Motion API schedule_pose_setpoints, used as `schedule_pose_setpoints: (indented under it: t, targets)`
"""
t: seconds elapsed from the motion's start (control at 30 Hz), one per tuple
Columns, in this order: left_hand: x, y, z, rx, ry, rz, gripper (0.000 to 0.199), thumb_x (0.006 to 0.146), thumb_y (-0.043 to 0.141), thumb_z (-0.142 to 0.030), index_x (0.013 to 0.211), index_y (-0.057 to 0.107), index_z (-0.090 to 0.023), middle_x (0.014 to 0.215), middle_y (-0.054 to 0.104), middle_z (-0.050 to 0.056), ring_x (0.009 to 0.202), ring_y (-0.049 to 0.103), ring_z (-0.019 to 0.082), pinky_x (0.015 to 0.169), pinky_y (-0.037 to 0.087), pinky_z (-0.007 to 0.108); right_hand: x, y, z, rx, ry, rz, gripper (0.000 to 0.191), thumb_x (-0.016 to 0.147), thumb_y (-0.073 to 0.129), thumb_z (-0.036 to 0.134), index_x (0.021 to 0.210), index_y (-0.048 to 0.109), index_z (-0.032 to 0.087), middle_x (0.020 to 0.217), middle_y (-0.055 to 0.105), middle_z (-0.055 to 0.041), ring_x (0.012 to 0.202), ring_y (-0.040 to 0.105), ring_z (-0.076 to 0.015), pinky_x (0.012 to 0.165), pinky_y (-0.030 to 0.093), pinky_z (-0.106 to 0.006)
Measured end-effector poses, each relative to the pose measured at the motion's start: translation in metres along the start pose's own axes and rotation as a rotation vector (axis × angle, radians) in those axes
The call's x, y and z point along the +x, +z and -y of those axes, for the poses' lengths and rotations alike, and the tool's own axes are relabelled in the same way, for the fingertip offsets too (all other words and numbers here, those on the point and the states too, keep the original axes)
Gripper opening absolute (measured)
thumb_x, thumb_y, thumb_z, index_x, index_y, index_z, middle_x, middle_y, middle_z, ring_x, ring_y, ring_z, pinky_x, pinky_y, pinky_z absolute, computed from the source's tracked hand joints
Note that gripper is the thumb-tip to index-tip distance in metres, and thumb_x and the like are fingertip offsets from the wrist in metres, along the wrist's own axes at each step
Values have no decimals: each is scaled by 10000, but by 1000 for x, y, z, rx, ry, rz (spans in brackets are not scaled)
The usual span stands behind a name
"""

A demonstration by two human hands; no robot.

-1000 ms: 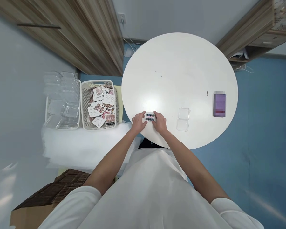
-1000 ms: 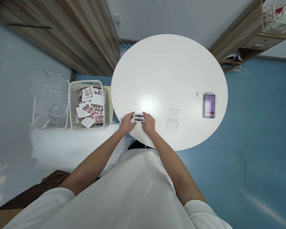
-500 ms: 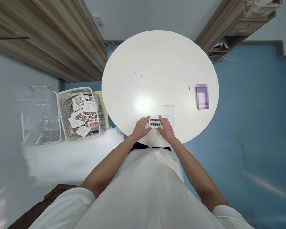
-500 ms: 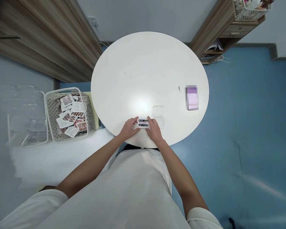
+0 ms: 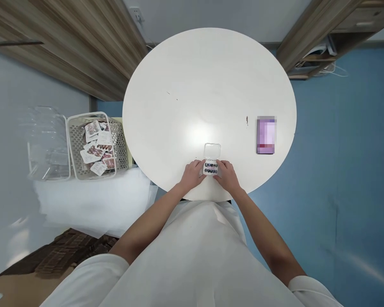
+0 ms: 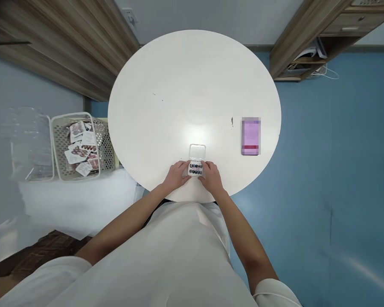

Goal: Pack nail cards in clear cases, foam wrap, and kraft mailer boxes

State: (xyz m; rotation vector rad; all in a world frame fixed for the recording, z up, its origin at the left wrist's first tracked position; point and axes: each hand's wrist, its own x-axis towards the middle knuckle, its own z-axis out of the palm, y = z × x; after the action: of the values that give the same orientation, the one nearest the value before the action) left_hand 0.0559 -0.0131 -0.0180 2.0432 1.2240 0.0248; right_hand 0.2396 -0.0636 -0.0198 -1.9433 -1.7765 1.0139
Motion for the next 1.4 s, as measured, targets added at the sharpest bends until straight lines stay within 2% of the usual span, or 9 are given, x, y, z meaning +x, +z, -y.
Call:
schedule_pose_setpoints:
  t: [0.17,0.33,0.47,0.63,0.8,0.93,1.17,1.3,1.4]
  targets:
    - [-7,5,-11,-68,-59,-62,656,716,565,-247,1317,304,-236,1126,465,101,1037,449,262,850,378,407,0,-1,-6,19,-62,49,707,686,613,205,1317,298,259,1164,436,-105,1075,414,-293,881,399,-474]
    - [-15,20,-26,-276,-253,-194,654,739,546,-250,1332,277,-194,1152,446,103,1027,471,218,867,406,371,-3,-6,-12,142,-51,74,732,703,578,216,1346,230,245,1213,416,-109,1127,388,-286,916,375,-497]
    - [-14,28,-30,-446,-425,-283,520,752,530,-214,1257,405,-185,1083,503,95,893,529,176,781,452,333,2,-8,-12,404,90,95,724,687,588,261,1331,260,242,1208,442,-100,1016,492,-230,855,444,-445]
    - [-12,26,-24,-687,-565,-337,414,744,560,-214,1152,507,-171,955,585,70,797,551,139,770,452,310,12,-5,-4,677,318,68,684,621,646,285,1254,396,212,1104,531,-80,923,549,-188,760,495,-360]
    - [-20,23,-16,-1006,-500,-211,281,758,552,-286,1007,597,-163,899,629,66,767,569,135,727,460,305,6,-5,5,835,430,6,579,640,644,341,1171,482,174,959,587,-52,853,571,-154,761,484,-320]
    - [-36,19,-13,-1201,-451,-114,282,709,622,-296,955,607,-159,874,635,66,715,565,122,649,453,270,-9,-8,21,1031,441,69,416,708,569,441,1025,580,172,875,629,-50,789,588,-156,725,488,-316]
    - [-65,-7,-2,-1449,-371,62,354,647,704,-273,956,580,-154,851,628,58,753,581,125,676,446,259,-29,-3,54,1157,361,-45,362,656,640,355,1005,595,269,970,604,-11,840,566,-148,691,480,-283]
    - [-73,-19,3,-1544,-304,103,346,660,701,-258,960,564,-153,897,623,69,770,587,117,706,446,254,-39,-1,69,1300,319,-27,352,662,638,335,1009,589,299,1069,573,-8,879,558,-160,693,487,-300]
    - [-77,-25,3,-1572,-290,115,340,657,703,-239,954,561,-154,892,625,69,753,587,109,700,446,247,-45,0,76,1394,305,-9,324,698,596,394,1008,584,301,1097,565,-10,862,572,-172,692,494,-333]
